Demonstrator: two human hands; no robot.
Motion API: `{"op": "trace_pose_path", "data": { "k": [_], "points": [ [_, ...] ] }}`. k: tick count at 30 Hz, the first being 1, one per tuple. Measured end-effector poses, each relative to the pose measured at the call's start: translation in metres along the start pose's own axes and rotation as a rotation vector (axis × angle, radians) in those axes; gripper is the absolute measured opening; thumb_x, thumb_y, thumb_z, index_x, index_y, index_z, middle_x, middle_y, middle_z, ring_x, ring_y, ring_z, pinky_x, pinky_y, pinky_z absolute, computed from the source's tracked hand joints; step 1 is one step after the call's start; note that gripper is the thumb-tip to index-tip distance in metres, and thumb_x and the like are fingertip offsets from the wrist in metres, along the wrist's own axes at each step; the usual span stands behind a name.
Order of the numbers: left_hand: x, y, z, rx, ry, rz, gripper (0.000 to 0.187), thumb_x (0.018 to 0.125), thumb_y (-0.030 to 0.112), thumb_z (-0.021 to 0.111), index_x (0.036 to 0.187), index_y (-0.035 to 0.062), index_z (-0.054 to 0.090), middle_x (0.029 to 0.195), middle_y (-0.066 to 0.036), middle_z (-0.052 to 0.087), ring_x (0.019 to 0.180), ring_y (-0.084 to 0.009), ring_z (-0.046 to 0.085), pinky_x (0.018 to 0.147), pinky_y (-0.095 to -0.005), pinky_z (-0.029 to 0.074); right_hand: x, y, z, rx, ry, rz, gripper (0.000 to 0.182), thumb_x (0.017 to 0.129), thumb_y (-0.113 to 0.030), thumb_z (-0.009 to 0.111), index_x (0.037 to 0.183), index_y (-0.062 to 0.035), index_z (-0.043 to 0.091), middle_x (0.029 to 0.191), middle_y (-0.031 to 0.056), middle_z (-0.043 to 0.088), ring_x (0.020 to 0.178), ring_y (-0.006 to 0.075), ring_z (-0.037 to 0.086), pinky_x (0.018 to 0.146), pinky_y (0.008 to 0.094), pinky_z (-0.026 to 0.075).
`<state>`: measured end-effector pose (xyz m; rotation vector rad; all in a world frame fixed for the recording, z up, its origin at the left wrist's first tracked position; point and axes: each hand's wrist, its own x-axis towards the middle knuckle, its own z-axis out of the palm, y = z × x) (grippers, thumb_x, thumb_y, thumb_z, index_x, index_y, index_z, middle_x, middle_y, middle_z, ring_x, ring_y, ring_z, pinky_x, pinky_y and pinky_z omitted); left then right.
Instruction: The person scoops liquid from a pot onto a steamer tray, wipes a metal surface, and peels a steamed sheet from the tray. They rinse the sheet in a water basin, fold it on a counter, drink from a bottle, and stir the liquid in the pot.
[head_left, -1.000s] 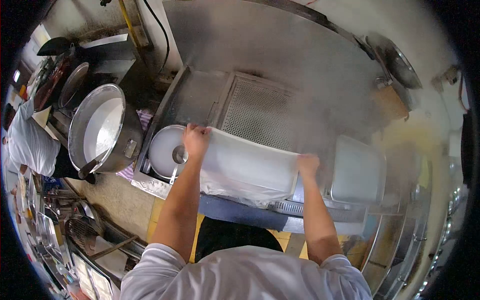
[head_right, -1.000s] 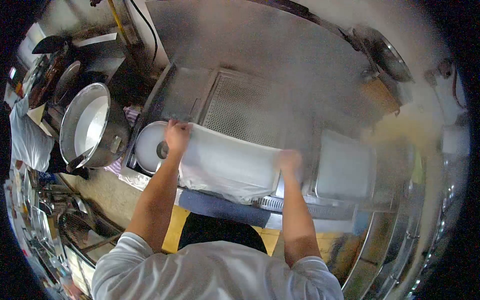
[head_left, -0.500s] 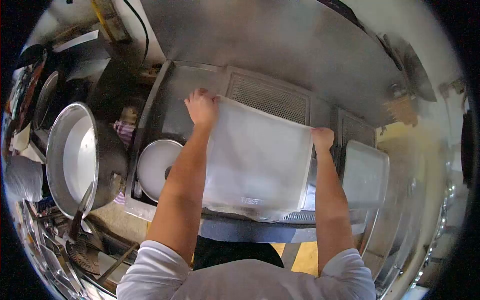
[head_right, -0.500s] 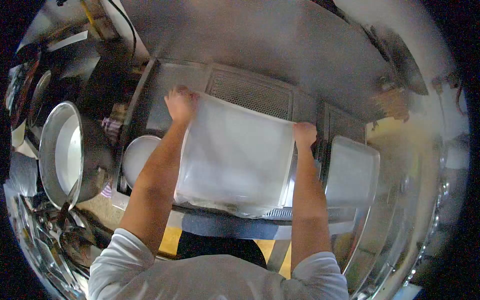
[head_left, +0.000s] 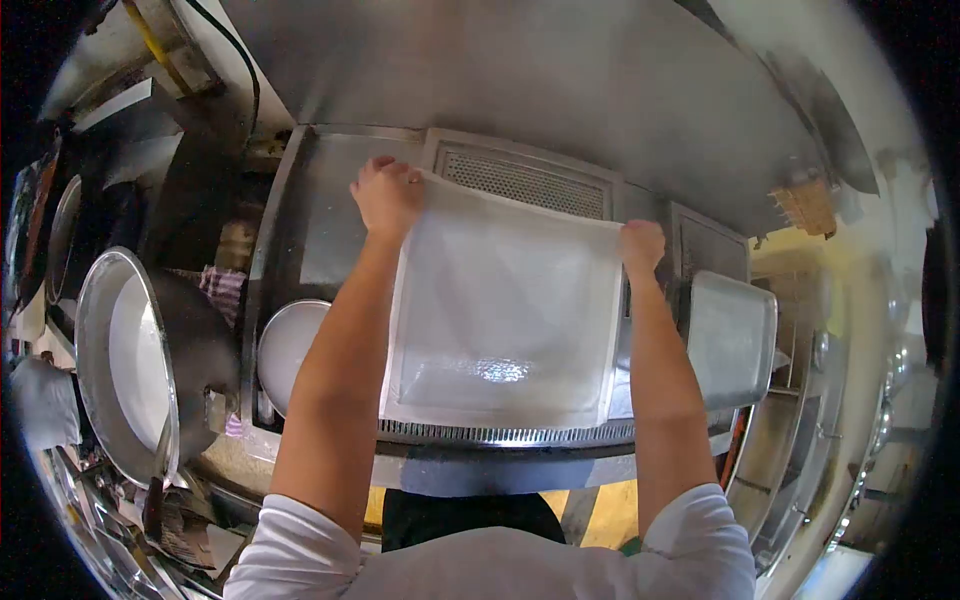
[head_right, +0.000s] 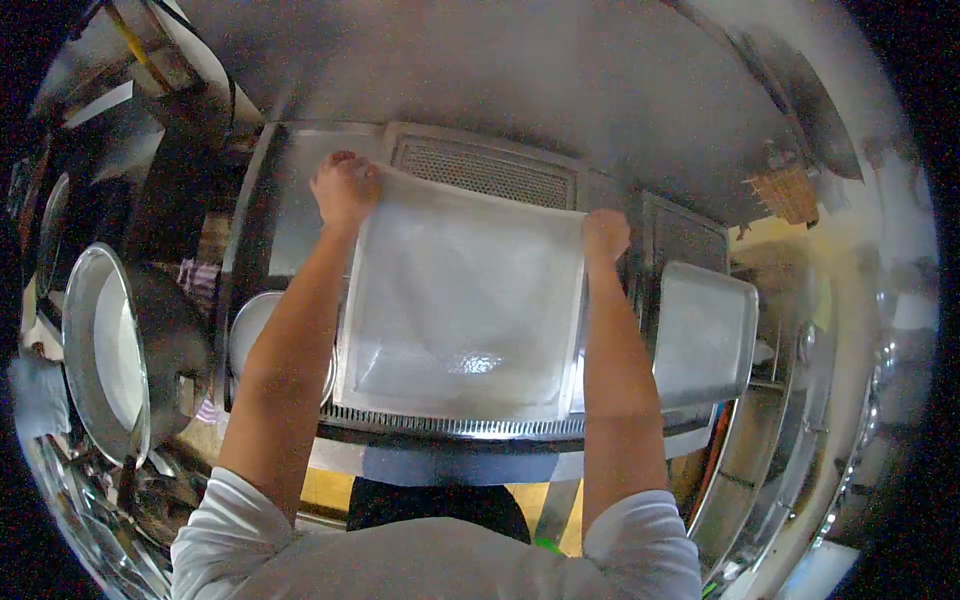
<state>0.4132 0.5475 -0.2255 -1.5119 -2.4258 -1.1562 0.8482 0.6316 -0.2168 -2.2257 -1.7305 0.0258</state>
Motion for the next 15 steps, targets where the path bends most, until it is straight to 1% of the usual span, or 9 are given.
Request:
{"op": "trace_pose_path", "data": {
  "k": [1,4,5,6,8,10,13,15],
  "points": [
    [0.000,-0.001,0.002,-0.023,0.023,-0.015,0.021,0.081,0.026,0.073,0.098,0.0140,0.079,0.116,-0.007,0.068,0.114,-0.0289,0.060,0.100,-0.0492,0.042,-0.009,-0.011,-0.010,-0.062,0.039,-0.053,0.021,0.084,-0.026,0.065,0.090,-0.0114,0.080,0.102,0.0209,0.074,0.097,0.0373,0.072,0.084,0.0495,0.058],
    [0.001,-0.005,-0.005,-0.104,-0.011,-0.025,0.029,0.082,0.025,0.073,0.108,0.0122,0.075,0.121,-0.009,0.066,0.116,-0.0301,0.059,0.101,-0.0508,0.041,-0.036,-0.025,-0.013,0.233,0.059,-0.252,0.025,0.084,-0.025,0.065,0.095,-0.0051,0.077,0.094,0.0204,0.073,0.083,0.0378,0.072,0.075,0.0495,0.058],
    [0.000,-0.007,-0.007,-0.115,-0.001,-0.023,0.029,0.082,0.024,0.073,0.108,0.0119,0.075,0.121,-0.009,0.065,0.117,-0.0303,0.059,0.101,-0.0511,0.041,-0.034,-0.021,-0.003,0.252,-0.170,-0.164,0.035,0.085,-0.022,0.065,0.114,-0.0022,0.065,0.084,0.0171,0.070,0.073,0.0322,0.068,0.066,0.0454,0.055],
    [-0.001,-0.008,-0.009,-0.126,0.008,-0.022,0.029,0.081,0.024,0.073,0.108,0.0115,0.074,0.121,-0.009,0.065,0.117,-0.0305,0.058,0.101,-0.0513,0.041,-0.032,-0.021,0.003,0.268,-0.400,-0.074,0.052,0.086,-0.020,0.065,0.132,0.0007,0.053,0.074,0.0137,0.066,0.062,0.0266,0.064,0.056,0.0413,0.051],
    [-0.002,-0.011,-0.015,-0.150,-0.008,-0.021,0.029,0.082,0.023,0.073,0.108,0.0112,0.074,0.121,-0.010,0.065,0.118,-0.0310,0.058,0.101,-0.0518,0.041,-0.032,-0.018,0.013,0.321,-0.636,0.066,0.075,0.087,-0.017,0.064,0.153,0.0046,0.035,0.063,0.0089,0.061,0.049,0.0183,0.057,0.044,0.0348,0.045],
    [-0.002,-0.016,-0.023,-0.172,-0.049,-0.028,0.028,0.082,0.022,0.072,0.108,0.0112,0.074,0.120,-0.010,0.064,0.119,-0.0314,0.057,0.100,-0.0521,0.041,-0.055,-0.060,-0.028,0.402,-0.655,0.153,0.083,0.088,-0.016,0.062,0.157,0.0066,0.022,0.061,0.0059,0.057,0.044,0.0129,0.050,0.038,0.0301,0.038],
    [-0.007,-0.022,-0.027,-0.144,-0.028,0.082,0.033,0.081,0.017,0.070,0.114,0.0130,0.072,0.123,-0.012,0.063,0.121,-0.0323,0.055,0.101,-0.0520,0.042,-0.083,-0.088,-0.036,0.667,-0.595,0.137,0.080,0.089,-0.015,0.063,0.157,0.0055,0.026,0.064,0.0068,0.059,0.046,0.0139,0.052,0.041,0.0303,0.040],
    [-0.007,-0.018,-0.035,-0.076,-0.163,0.115,0.039,0.081,0.014,0.068,0.119,0.0150,0.070,0.130,-0.013,0.059,0.124,-0.0332,0.053,0.102,-0.0521,0.042,-0.098,-0.123,-0.028,0.722,-0.753,0.113,0.079,0.091,-0.015,0.064,0.158,0.0038,0.025,0.069,0.0067,0.061,0.050,0.0136,0.054,0.044,0.0303,0.042]
  ]
}}
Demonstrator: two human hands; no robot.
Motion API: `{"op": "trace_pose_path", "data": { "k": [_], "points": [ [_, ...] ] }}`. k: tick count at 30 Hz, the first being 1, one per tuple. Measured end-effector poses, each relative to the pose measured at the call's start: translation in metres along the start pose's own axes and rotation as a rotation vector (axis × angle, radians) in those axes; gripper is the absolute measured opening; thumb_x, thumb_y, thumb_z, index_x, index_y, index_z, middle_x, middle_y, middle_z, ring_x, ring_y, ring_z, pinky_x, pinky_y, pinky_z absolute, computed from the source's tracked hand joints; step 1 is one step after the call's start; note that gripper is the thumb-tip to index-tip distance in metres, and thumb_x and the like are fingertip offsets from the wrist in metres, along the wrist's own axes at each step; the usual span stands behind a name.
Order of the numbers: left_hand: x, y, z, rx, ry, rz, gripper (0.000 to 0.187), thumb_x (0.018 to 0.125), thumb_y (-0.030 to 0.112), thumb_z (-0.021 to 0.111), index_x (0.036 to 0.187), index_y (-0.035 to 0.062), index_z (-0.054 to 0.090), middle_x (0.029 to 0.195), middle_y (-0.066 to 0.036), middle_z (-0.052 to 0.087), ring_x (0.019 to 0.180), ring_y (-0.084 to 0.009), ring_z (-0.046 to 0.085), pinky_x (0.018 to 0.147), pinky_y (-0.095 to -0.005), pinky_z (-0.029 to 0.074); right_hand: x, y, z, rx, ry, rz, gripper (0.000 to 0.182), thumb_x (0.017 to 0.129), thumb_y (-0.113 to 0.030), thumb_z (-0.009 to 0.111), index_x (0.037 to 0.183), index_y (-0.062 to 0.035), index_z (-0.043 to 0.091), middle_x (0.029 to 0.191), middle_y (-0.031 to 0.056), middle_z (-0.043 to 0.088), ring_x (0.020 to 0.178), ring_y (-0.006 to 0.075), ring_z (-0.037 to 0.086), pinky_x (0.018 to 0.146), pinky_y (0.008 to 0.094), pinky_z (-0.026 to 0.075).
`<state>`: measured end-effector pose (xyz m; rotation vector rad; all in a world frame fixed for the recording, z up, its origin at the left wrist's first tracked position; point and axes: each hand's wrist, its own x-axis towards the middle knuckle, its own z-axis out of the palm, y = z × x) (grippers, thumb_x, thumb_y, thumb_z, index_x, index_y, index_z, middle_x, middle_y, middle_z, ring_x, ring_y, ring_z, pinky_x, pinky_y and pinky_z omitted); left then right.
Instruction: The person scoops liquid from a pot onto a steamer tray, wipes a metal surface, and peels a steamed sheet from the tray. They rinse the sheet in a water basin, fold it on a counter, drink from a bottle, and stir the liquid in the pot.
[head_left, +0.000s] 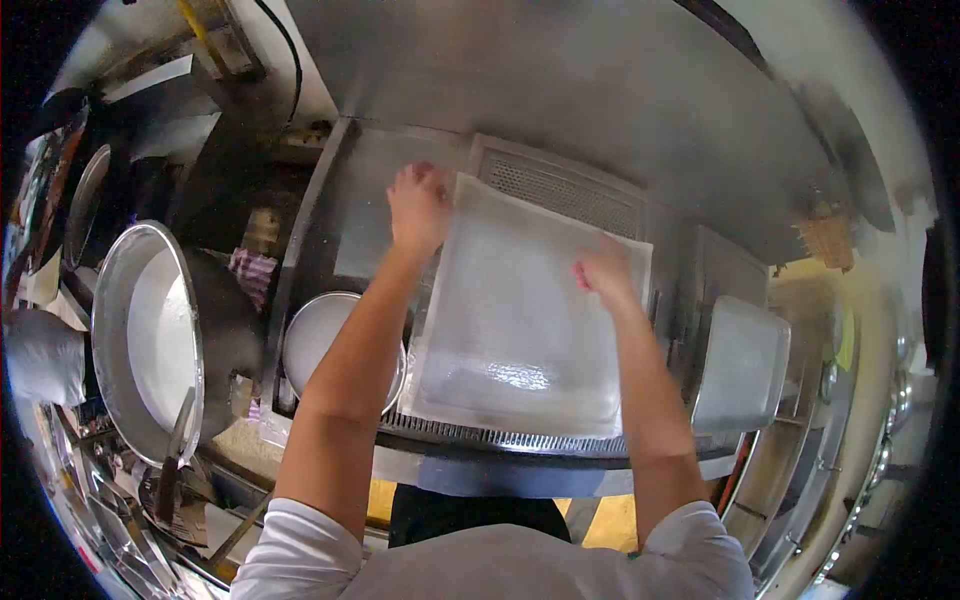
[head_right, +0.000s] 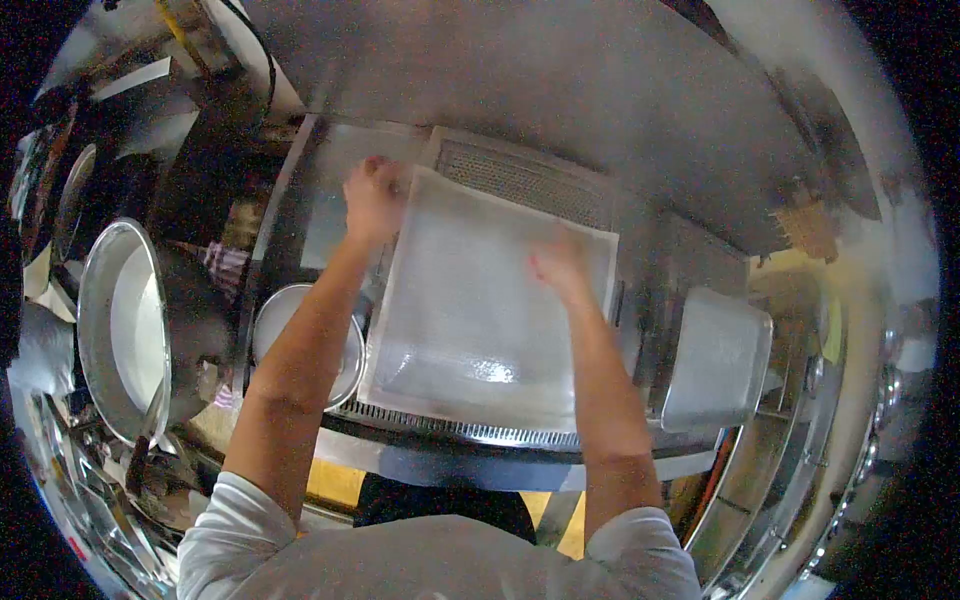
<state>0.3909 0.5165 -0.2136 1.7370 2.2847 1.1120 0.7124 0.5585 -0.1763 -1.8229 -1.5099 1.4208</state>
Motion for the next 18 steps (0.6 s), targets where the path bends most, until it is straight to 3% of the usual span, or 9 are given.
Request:
{"op": "trace_pose_path", "data": {
  "k": [3,5,8,11,14,18],
  "points": [
    [-0.003,0.006,0.000,0.134,-0.107,0.072,0.046,0.080,0.013,0.070,0.126,0.0209,0.068,0.142,-0.014,0.052,0.133,-0.0364,0.047,0.106,-0.0528,0.041,0.002,-0.033,0.063,0.354,-0.303,0.053,0.074,0.094,-0.013,0.064,0.158,-0.0018,0.028,0.079,0.0049,0.062,0.061,0.0127,0.057,0.052,0.0307,0.045],
    [-0.005,0.007,0.000,0.204,-0.162,0.126,0.048,0.083,0.016,0.068,0.130,0.0239,0.066,0.148,-0.015,0.047,0.138,-0.0374,0.043,0.109,-0.0541,0.038,-0.001,-0.054,0.093,0.495,-0.422,-0.033,0.072,0.095,-0.012,0.064,0.158,-0.0067,0.031,0.079,0.0021,0.060,0.064,0.0122,0.057,0.054,0.0311,0.046],
    [-0.004,0.013,-0.005,0.259,-0.261,0.159,0.047,0.089,0.021,0.062,0.135,0.0262,0.064,0.153,-0.017,0.042,0.142,-0.0367,0.038,0.113,-0.0565,0.033,0.025,-0.072,0.131,0.673,-0.498,0.003,0.056,0.095,-0.012,0.062,0.149,-0.0097,0.045,0.076,0.0005,0.059,0.062,0.0116,0.056,0.055,0.0305,0.046],
    [0.000,0.013,-0.006,0.299,-0.331,0.140,0.048,0.090,0.025,0.063,0.137,0.0300,0.062,0.157,-0.016,0.039,0.146,-0.0366,0.034,0.115,-0.0570,0.031,0.042,-0.072,0.142,0.628,-0.572,0.058,0.034,0.096,-0.012,0.060,0.130,-0.0117,0.057,0.074,-0.0011,0.058,0.061,0.0108,0.056,0.054,0.0300,0.047],
    [0.000,0.011,-0.005,0.309,-0.355,0.159,0.049,0.092,0.027,0.061,0.140,0.0320,0.060,0.159,-0.016,0.036,0.148,-0.0372,0.031,0.115,-0.0576,0.031,0.031,-0.072,0.143,0.621,-0.588,0.052,0.015,0.094,-0.013,0.059,0.109,-0.0146,0.060,0.075,-0.0007,0.060,0.061,0.0103,0.058,0.051,0.0293,0.047],
    [0.000,0.001,0.008,0.321,-0.329,0.191,0.050,0.093,0.025,0.058,0.143,0.0316,0.057,0.159,-0.017,0.036,0.148,-0.0388,0.031,0.116,-0.0609,0.029,-0.061,-0.033,0.157,0.280,-0.482,0.104,0.018,0.091,-0.011,0.060,0.109,-0.0071,0.056,0.072,0.0040,0.060,0.056,0.0163,0.059,0.046,0.0315,0.047]
  ]
}}
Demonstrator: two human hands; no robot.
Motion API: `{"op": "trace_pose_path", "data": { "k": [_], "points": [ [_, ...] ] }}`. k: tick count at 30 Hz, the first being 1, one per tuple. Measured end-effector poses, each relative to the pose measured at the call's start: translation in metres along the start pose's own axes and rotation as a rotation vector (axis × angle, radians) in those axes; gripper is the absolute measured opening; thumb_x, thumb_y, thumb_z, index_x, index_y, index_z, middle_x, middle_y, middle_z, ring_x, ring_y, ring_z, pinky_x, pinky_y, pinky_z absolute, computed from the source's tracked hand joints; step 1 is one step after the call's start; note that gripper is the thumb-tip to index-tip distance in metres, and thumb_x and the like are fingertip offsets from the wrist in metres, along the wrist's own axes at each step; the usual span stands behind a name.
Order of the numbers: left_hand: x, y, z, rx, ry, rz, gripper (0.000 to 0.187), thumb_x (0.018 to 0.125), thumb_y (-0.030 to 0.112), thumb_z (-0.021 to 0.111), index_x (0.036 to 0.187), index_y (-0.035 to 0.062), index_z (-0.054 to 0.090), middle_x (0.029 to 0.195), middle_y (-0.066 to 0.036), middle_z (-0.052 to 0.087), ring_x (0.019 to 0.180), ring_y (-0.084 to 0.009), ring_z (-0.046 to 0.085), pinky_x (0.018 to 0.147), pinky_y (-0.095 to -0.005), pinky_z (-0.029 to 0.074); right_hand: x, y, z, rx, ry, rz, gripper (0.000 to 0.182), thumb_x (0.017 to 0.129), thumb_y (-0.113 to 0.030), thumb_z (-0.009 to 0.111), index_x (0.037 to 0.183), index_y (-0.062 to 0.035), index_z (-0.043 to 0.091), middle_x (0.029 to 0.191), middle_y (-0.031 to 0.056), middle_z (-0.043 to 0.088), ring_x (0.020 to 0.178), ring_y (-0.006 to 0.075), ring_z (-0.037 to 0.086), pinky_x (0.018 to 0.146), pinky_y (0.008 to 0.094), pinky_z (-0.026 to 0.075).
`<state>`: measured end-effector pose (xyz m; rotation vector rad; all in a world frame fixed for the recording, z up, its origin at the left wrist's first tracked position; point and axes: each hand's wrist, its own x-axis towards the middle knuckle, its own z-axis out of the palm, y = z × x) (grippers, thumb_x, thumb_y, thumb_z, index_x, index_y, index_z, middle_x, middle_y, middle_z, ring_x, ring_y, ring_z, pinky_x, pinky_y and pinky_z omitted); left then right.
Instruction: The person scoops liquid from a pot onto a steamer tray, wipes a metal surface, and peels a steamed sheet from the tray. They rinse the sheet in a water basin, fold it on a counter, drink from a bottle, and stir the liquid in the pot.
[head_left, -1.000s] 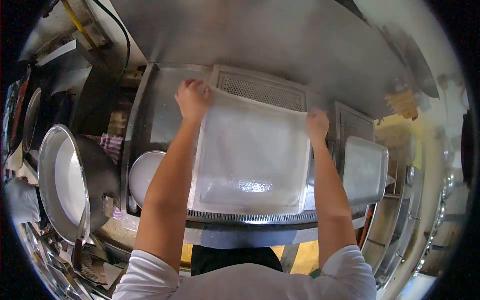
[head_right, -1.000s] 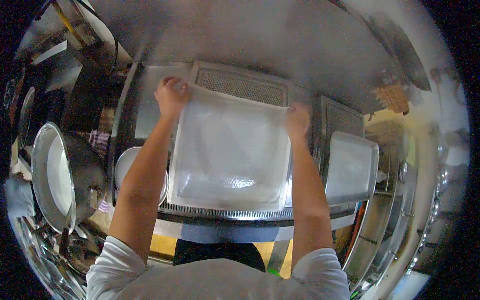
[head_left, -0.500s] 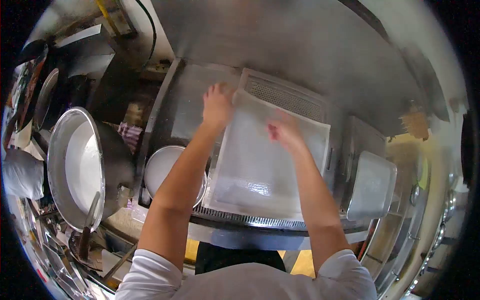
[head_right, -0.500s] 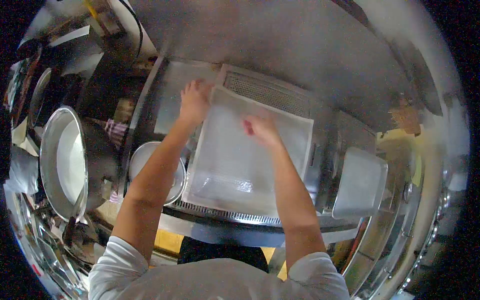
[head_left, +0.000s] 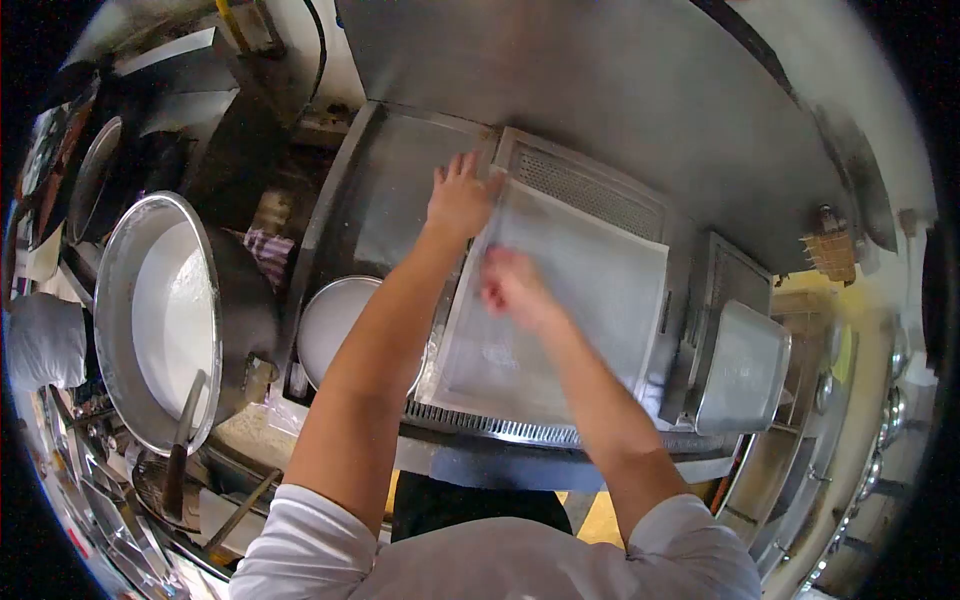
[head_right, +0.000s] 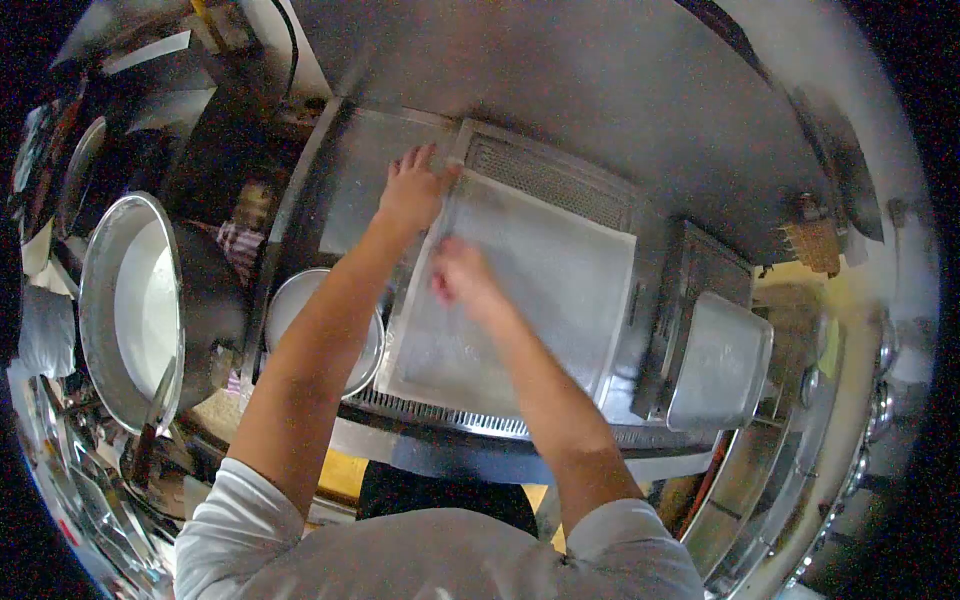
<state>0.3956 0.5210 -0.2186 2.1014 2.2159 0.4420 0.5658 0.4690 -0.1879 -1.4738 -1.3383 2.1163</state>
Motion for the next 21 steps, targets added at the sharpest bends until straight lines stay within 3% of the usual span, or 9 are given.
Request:
{"op": "trace_pose_path", "data": {
  "k": [1,3,5,8,10,14,16,19,21],
  "points": [
    [0.001,-0.001,0.003,0.003,0.026,0.000,0.051,0.093,0.025,0.059,0.144,0.0312,0.057,0.159,-0.017,0.036,0.147,-0.0392,0.032,0.116,-0.0619,0.029,-0.027,0.020,0.013,-0.174,-0.029,0.005,0.017,0.091,-0.011,0.060,0.107,-0.0061,0.057,0.071,0.0048,0.060,0.056,0.0163,0.060,0.045,0.0320,0.047],
    [0.000,0.001,-0.001,-0.015,0.003,-0.005,0.055,0.091,0.018,0.060,0.144,0.0295,0.056,0.158,-0.018,0.036,0.147,-0.0397,0.032,0.116,-0.0616,0.029,-0.077,0.065,0.043,-0.400,-0.067,0.046,0.034,0.091,-0.016,0.068,0.117,0.0023,0.055,0.072,0.0064,0.063,0.055,0.0143,0.060,0.047,0.0334,0.048],
    [-0.004,0.008,-0.010,-0.070,0.021,0.009,0.058,0.087,0.012,0.061,0.144,0.0262,0.057,0.156,-0.020,0.039,0.144,-0.0404,0.035,0.116,-0.0601,0.031,-0.131,0.062,0.062,-0.439,-0.300,0.271,0.042,0.093,-0.020,0.070,0.125,0.0038,0.056,0.079,0.0091,0.067,0.060,0.0151,0.062,0.052,0.0336,0.051],
    [-0.035,0.023,-0.041,-0.237,0.090,0.066,0.060,0.082,0.005,0.063,0.140,0.0176,0.058,0.147,-0.023,0.048,0.136,-0.0414,0.045,0.113,-0.0553,0.037,-0.130,0.093,0.051,-0.540,-0.208,-0.055,0.044,0.094,-0.020,0.070,0.130,0.0022,0.059,0.085,0.0103,0.069,0.061,0.0146,0.063,0.056,0.0333,0.052],
    [-0.070,0.030,-0.062,-0.402,0.166,0.121,0.058,0.078,0.002,0.064,0.136,0.0106,0.060,0.137,-0.024,0.056,0.127,-0.0412,0.053,0.108,-0.0511,0.043,-0.127,0.087,0.032,-0.637,-0.014,-0.268,0.034,0.093,-0.018,0.069,0.122,0.0013,0.065,0.093,0.0139,0.073,0.077,0.0185,0.068,0.071,0.0363,0.056],
    [-0.176,0.069,-0.099,-0.233,-0.443,0.069,0.050,0.073,0.010,0.071,0.122,0.0036,0.063,0.103,-0.021,0.070,0.103,-0.0383,0.066,0.091,-0.0473,0.053,-0.130,0.078,0.008,-0.641,-0.036,-0.294,0.025,0.089,-0.012,0.068,0.111,-0.0005,0.069,0.098,0.0182,0.074,0.091,0.0285,0.070,0.081,0.0393,0.056],
    [-0.216,0.089,-0.108,-0.167,-0.615,0.156,0.043,0.070,0.011,0.071,0.110,-0.0004,0.062,0.102,-0.020,0.069,0.102,-0.0396,0.066,0.092,-0.0494,0.053,-0.138,0.081,0.006,-0.753,-0.064,-0.347,0.021,0.086,-0.009,0.066,0.105,-0.0028,0.070,0.100,0.0198,0.074,0.096,0.0335,0.071,0.083,0.0411,0.055],
    [-0.248,0.092,-0.088,-0.051,-0.504,0.288,0.036,0.070,0.010,0.070,0.103,-0.0005,0.059,0.096,-0.021,0.069,0.099,-0.0389,0.067,0.090,-0.0487,0.053,-0.175,0.082,-0.021,-1.309,0.012,-0.295,0.020,0.081,-0.007,0.065,0.100,-0.0033,0.072,0.101,0.0213,0.073,0.100,0.0365,0.070,0.086,0.0447,0.055],
    [-0.251,0.091,-0.091,-0.072,-0.512,0.288,0.038,0.070,0.010,0.070,0.104,-0.0007,0.059,0.096,-0.021,0.069,0.100,-0.0380,0.068,0.089,-0.0485,0.053,-0.198,0.092,-0.067,-1.567,-0.021,-0.041,0.019,0.080,-0.011,0.063,0.093,-0.0016,0.073,0.101,0.0197,0.074,0.098,0.0342,0.072,0.088,0.0470,0.055]
  ]
}}
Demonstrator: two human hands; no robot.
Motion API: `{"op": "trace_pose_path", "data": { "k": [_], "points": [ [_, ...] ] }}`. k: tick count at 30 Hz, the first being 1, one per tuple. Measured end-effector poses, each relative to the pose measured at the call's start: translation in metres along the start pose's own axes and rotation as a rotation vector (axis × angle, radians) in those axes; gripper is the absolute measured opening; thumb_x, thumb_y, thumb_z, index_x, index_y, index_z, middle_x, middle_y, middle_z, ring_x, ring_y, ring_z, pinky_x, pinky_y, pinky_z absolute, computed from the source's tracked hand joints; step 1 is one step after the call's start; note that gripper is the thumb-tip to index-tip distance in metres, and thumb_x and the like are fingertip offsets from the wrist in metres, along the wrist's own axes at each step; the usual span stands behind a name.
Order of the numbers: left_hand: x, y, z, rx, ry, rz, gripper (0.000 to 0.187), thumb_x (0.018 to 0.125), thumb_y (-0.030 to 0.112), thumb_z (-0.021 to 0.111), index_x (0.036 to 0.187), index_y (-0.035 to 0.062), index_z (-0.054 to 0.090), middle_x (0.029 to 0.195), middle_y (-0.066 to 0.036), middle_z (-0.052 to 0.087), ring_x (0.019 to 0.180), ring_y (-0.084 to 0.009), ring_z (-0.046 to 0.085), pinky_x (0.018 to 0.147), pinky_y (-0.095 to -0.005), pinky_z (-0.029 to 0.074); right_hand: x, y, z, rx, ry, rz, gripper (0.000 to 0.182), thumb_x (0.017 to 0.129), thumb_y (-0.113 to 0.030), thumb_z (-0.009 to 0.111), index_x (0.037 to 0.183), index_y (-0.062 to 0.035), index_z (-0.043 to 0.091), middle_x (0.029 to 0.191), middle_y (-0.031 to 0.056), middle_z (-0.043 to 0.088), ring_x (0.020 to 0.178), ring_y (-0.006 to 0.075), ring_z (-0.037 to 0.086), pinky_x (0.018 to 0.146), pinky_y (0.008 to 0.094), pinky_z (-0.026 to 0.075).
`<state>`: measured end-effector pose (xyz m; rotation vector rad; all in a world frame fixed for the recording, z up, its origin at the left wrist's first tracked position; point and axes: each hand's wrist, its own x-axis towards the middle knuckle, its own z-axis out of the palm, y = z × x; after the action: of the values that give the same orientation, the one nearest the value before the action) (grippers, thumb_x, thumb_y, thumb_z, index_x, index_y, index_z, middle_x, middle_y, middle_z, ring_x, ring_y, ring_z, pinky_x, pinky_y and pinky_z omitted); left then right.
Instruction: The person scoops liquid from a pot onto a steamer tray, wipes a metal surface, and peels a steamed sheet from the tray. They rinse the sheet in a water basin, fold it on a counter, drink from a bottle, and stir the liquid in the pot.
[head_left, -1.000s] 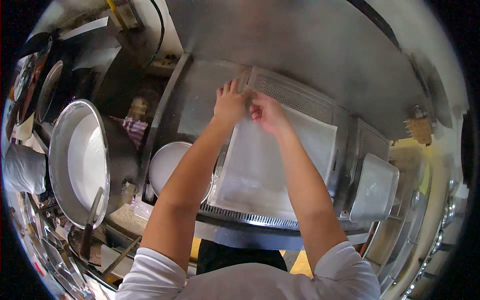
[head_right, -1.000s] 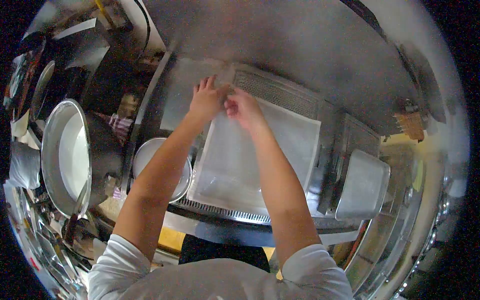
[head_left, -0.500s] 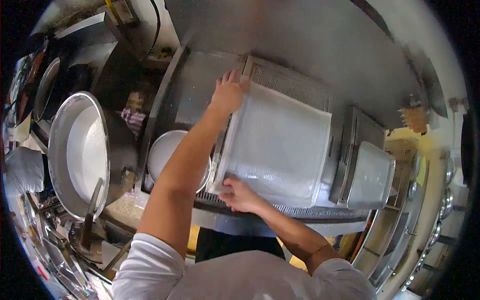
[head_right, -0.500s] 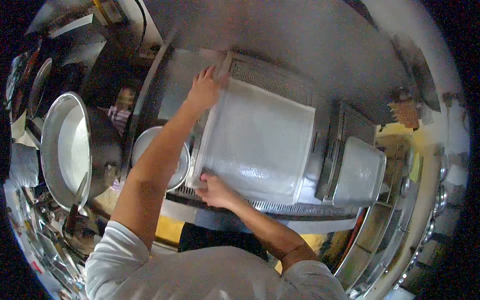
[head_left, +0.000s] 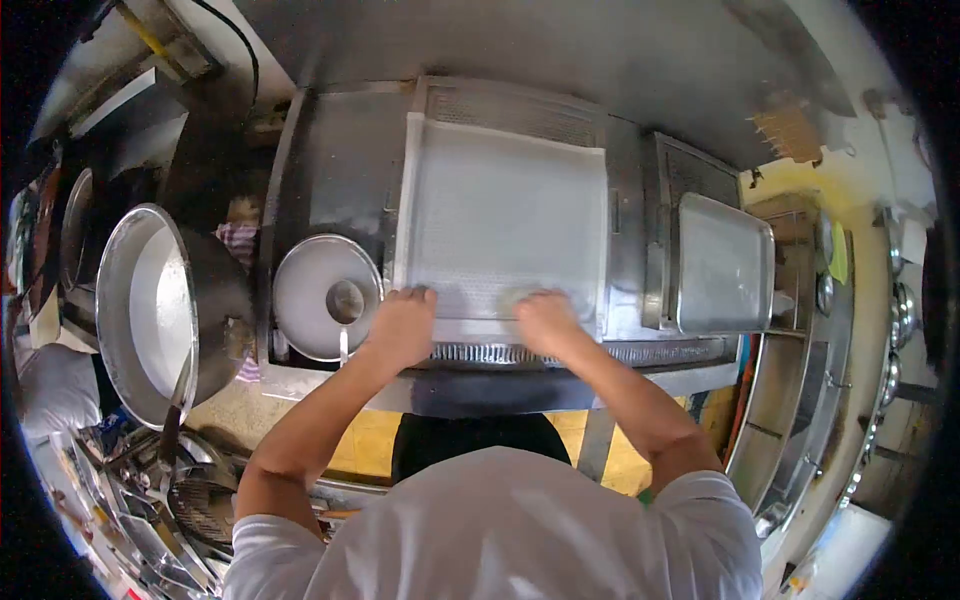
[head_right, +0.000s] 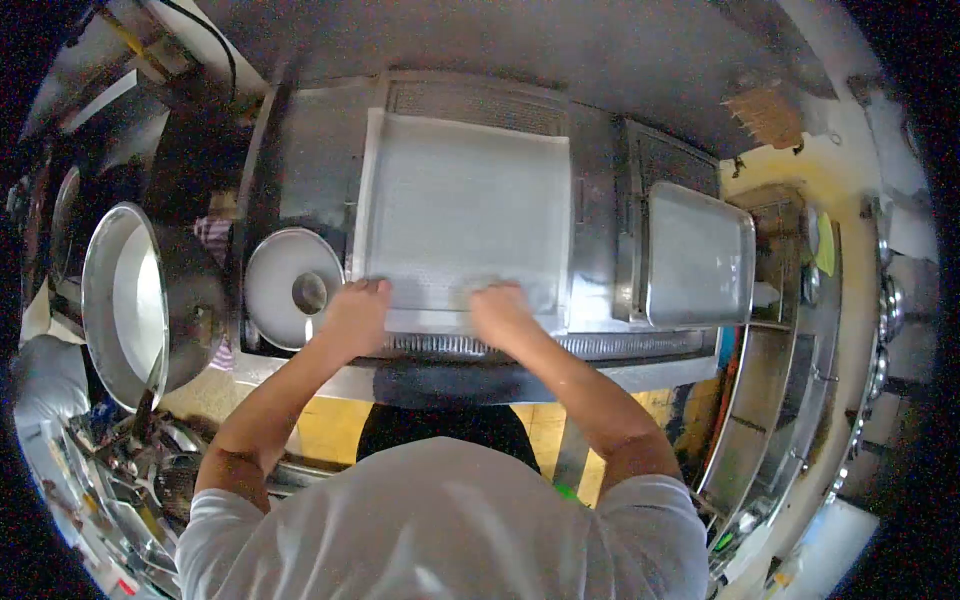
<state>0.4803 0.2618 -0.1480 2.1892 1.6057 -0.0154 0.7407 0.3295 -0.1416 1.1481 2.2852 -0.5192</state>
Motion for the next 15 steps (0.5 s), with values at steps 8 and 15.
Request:
{"op": "trace_pose_path", "data": {
  "k": [8,15],
  "points": [
    [-0.012,0.019,0.003,-0.140,0.225,-0.144,0.045,0.073,0.008,0.071,0.116,0.0000,0.059,0.099,-0.019,0.070,0.099,-0.0363,0.067,0.087,-0.0458,0.054,-0.055,0.112,0.024,0.377,0.289,0.251,0.021,0.084,-0.016,0.061,0.095,-0.0052,0.076,0.096,0.0196,0.074,0.093,0.0399,0.071,0.087,0.0456,0.055],
    [-0.030,0.076,0.026,-0.487,0.520,-0.146,0.039,0.078,0.003,0.070,0.117,0.0041,0.062,0.092,-0.014,0.070,0.086,-0.0367,0.067,0.077,-0.0475,0.055,0.066,0.219,-0.031,0.545,0.916,0.335,0.033,0.086,-0.027,0.065,0.105,-0.0015,0.072,0.105,0.0227,0.073,0.100,0.0392,0.069,0.091,0.0464,0.054]
  ]
}}
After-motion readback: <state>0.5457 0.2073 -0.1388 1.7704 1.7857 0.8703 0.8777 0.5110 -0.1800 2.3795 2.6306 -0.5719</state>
